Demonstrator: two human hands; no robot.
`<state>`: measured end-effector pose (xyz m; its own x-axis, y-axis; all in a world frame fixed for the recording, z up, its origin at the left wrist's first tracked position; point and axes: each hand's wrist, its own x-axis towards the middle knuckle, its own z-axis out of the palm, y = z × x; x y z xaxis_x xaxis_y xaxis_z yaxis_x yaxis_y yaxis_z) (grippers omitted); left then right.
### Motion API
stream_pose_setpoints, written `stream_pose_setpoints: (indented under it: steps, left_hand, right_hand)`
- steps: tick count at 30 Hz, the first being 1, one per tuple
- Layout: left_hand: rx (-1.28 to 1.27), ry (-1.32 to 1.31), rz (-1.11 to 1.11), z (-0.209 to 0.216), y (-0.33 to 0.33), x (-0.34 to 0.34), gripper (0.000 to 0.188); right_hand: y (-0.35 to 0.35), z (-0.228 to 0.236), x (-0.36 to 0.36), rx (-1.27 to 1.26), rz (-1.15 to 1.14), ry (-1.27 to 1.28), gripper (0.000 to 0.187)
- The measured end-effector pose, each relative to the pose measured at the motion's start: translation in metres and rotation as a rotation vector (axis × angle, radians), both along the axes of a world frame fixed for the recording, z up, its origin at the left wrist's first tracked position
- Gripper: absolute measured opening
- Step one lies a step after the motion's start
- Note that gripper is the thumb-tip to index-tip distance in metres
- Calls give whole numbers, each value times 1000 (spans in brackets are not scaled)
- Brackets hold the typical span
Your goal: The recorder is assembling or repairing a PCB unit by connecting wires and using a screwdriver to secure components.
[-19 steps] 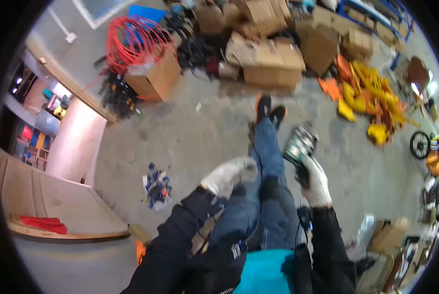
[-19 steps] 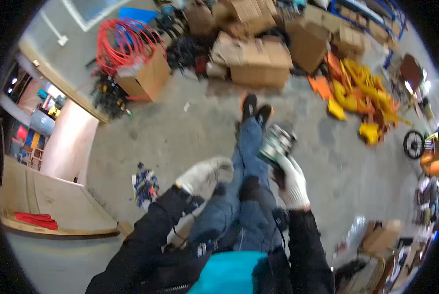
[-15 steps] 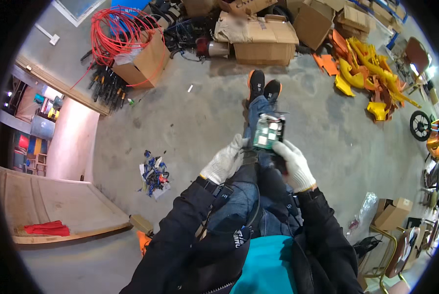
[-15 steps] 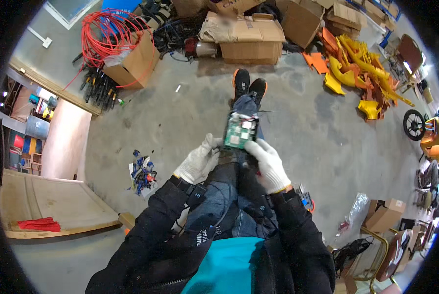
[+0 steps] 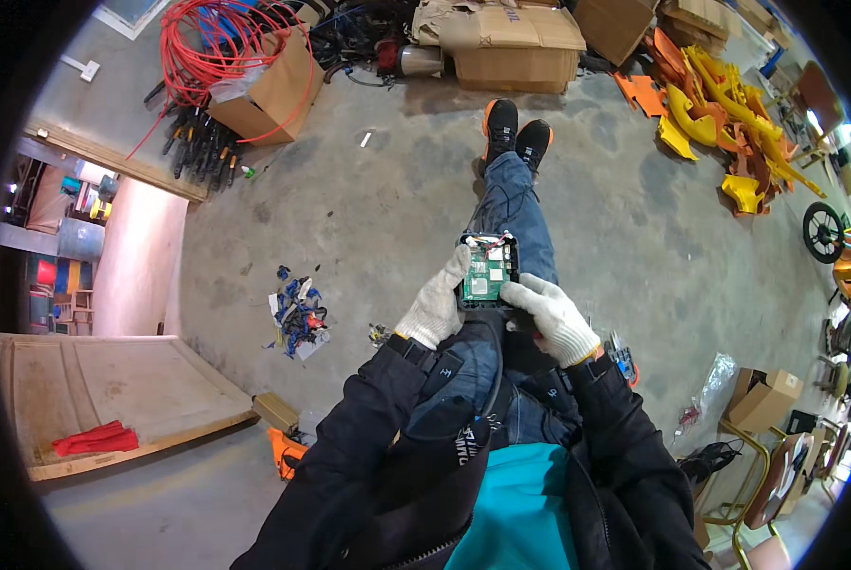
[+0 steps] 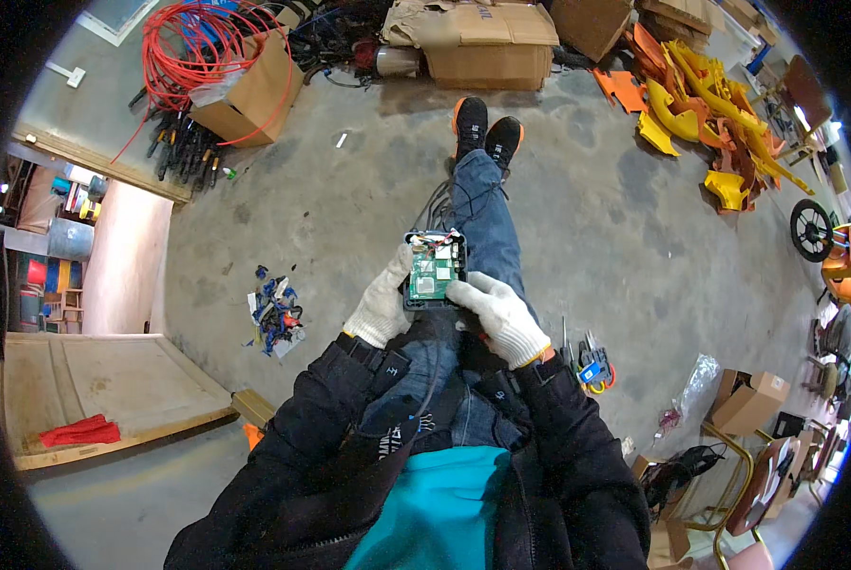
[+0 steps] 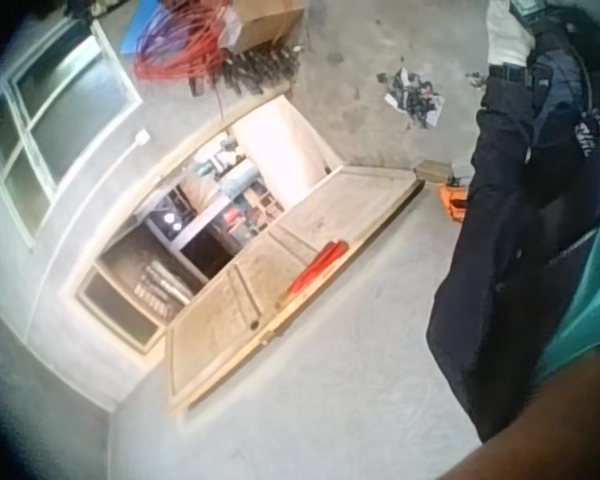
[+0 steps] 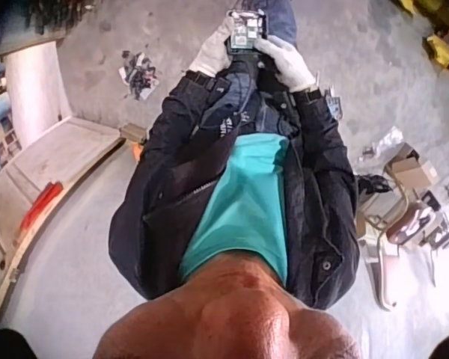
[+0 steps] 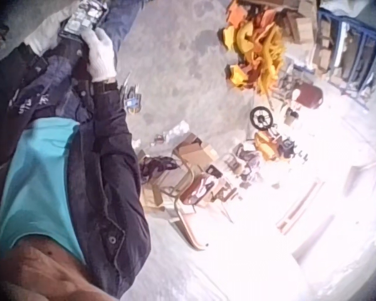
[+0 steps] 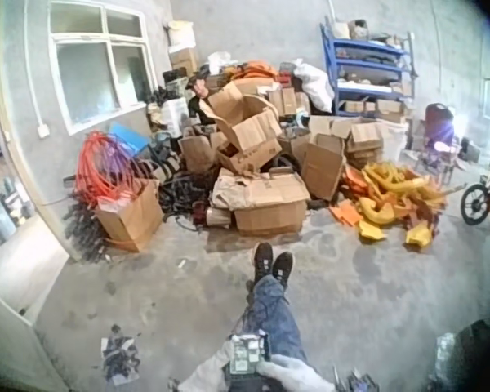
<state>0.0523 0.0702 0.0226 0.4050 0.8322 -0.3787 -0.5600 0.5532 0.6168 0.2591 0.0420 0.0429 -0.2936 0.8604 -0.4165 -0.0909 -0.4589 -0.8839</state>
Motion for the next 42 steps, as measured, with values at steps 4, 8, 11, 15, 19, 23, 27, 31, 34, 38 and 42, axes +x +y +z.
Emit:
stream_pose_setpoints:
  steps: [4,8,11,15,19,23,27,31,34,38,42]
  left_hand:
    - [-22,0,-14,-3,1,3,64]
    - [27,-109,-52,-7,2,7,73]
    - [46,-90,-61,-8,1,8,76]
    - [63,-73,-43,-12,-1,11,73]
    - [8,-96,-33,-14,-5,10,68]
    - [-16,-162,-60,-9,-7,8,64]
    - [-64,-233,-64,-3,-8,8,67]
    - [-114,-320,-109,-10,-7,9,70]
    - [-145,-329,-134,-19,-9,11,70]
    - [-130,-362,-197,-29,-11,13,69]
    - [-152,-373,-207,-36,-10,14,67]
  right_hand:
    - [0,2,3,-70,36,-79,35]
    - [-1,6,4,-111,70,-185,48]
    - [-2,10,7,-86,99,-246,53]
    - [0,14,10,-83,123,-262,52]
    - [-2,19,18,-116,194,-283,46]
    - [-8,20,30,-155,121,-224,45]
    - [-14,17,59,-145,61,-162,41]
    - [-22,5,95,-172,-109,-78,36]
    - [-28,-20,118,-117,-328,-185,39]
    - [-48,-67,162,-236,-566,-71,47]
    - [-87,-129,194,-67,-464,-551,34]
